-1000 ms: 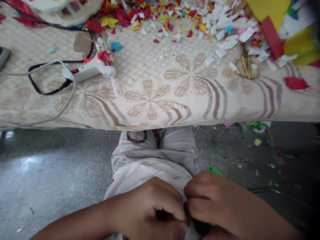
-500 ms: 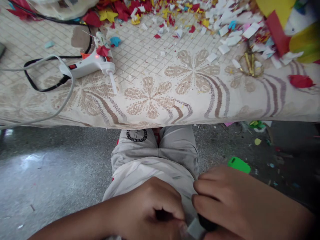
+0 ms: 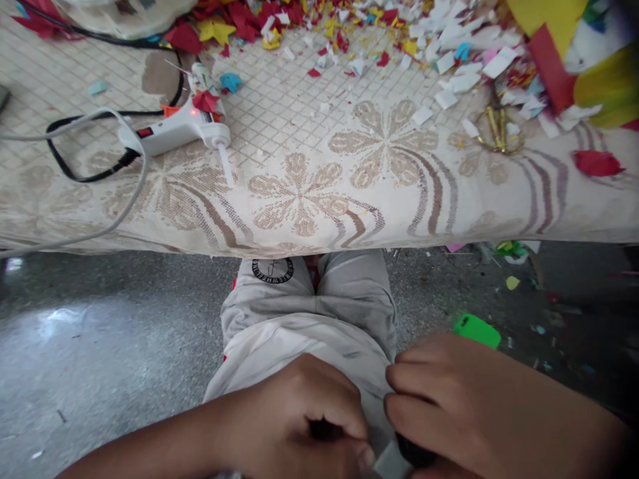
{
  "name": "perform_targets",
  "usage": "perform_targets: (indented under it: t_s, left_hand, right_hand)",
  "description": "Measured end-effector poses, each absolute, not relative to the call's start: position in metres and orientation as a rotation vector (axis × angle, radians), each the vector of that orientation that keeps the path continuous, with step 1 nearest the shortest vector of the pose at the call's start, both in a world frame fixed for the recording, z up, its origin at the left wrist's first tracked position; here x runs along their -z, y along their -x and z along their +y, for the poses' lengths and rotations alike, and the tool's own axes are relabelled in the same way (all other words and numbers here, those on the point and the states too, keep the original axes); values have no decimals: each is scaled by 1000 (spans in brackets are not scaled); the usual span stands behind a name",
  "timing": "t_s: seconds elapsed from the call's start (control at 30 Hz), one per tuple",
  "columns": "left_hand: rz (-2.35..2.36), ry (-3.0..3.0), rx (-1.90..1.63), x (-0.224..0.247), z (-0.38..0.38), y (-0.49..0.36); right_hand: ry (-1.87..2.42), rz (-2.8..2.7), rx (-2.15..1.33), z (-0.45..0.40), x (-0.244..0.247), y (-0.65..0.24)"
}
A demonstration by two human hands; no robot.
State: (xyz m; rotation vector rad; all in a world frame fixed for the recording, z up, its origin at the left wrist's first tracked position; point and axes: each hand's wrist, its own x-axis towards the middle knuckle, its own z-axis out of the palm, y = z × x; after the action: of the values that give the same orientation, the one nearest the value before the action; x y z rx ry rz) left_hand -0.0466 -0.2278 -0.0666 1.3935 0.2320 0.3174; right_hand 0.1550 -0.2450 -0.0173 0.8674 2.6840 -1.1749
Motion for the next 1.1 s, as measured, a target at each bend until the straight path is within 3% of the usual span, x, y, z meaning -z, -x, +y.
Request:
perform_targets:
  t_s: [0.5, 0.9, 1.1]
  left_hand:
    - [202, -1475, -362, 68, -229, 48]
    - [46, -1527, -89, 68, -222, 52]
    - [3, -1541, -34, 69, -222, 51]
  right_hand:
    - [-782, 2509, 1355, -239, 19, -155]
    - [-1077, 2596, 1193, -301, 37, -140]
    - [-1021, 2580, 1240, -305, 42, -138]
